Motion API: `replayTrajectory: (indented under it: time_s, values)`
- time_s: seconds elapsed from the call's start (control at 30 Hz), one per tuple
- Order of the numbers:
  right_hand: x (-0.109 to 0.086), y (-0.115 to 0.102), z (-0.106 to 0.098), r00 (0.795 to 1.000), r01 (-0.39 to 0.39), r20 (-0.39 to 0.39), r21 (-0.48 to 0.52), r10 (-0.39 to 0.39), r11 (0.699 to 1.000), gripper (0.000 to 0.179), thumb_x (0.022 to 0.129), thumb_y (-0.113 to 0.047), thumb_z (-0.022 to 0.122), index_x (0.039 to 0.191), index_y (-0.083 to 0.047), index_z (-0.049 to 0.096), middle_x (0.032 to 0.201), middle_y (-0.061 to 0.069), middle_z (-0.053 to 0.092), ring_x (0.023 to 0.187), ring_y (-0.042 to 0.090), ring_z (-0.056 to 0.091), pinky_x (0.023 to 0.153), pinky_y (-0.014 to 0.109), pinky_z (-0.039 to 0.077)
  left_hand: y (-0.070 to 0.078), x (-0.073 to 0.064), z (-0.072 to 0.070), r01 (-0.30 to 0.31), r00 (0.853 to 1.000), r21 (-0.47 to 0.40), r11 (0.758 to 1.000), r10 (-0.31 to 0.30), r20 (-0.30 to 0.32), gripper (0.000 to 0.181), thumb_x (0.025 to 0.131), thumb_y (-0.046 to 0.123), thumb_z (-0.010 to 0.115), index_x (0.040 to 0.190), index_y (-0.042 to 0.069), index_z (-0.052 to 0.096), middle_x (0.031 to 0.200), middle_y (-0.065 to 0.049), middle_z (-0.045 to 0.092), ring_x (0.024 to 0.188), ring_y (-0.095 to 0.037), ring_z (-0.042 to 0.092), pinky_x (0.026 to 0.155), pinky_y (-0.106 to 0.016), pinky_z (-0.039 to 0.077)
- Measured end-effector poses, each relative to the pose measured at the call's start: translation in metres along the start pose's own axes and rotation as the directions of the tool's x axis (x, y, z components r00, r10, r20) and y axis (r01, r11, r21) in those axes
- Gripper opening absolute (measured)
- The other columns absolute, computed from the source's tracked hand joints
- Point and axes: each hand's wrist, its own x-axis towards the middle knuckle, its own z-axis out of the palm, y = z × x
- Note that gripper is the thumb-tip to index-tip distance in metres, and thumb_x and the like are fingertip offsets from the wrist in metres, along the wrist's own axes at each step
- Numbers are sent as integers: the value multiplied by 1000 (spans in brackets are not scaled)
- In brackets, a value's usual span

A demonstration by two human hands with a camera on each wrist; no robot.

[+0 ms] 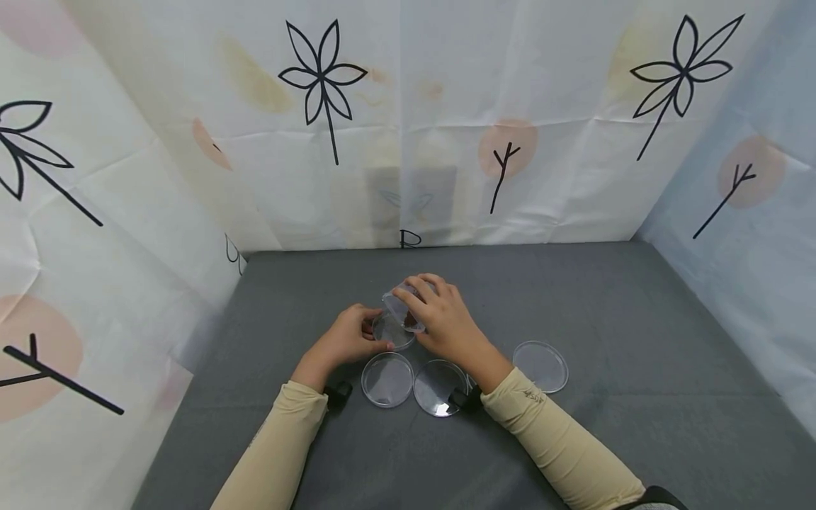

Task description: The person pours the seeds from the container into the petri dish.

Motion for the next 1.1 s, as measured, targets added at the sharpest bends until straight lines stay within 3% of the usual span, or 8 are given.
replayTrajectory:
  time_s: [1.1]
  values:
    - [-1,-2,1,1000,26,8,-7,-26,1000,86,78,-17,97,153,-22,55,153,11,53,141,36,48,97,60,53,3,-1,-1,-13,1000,-15,1000,13,3,78,90,26,89,153,-2,54,134,-22,59,109,-30,70,89,-41,63]
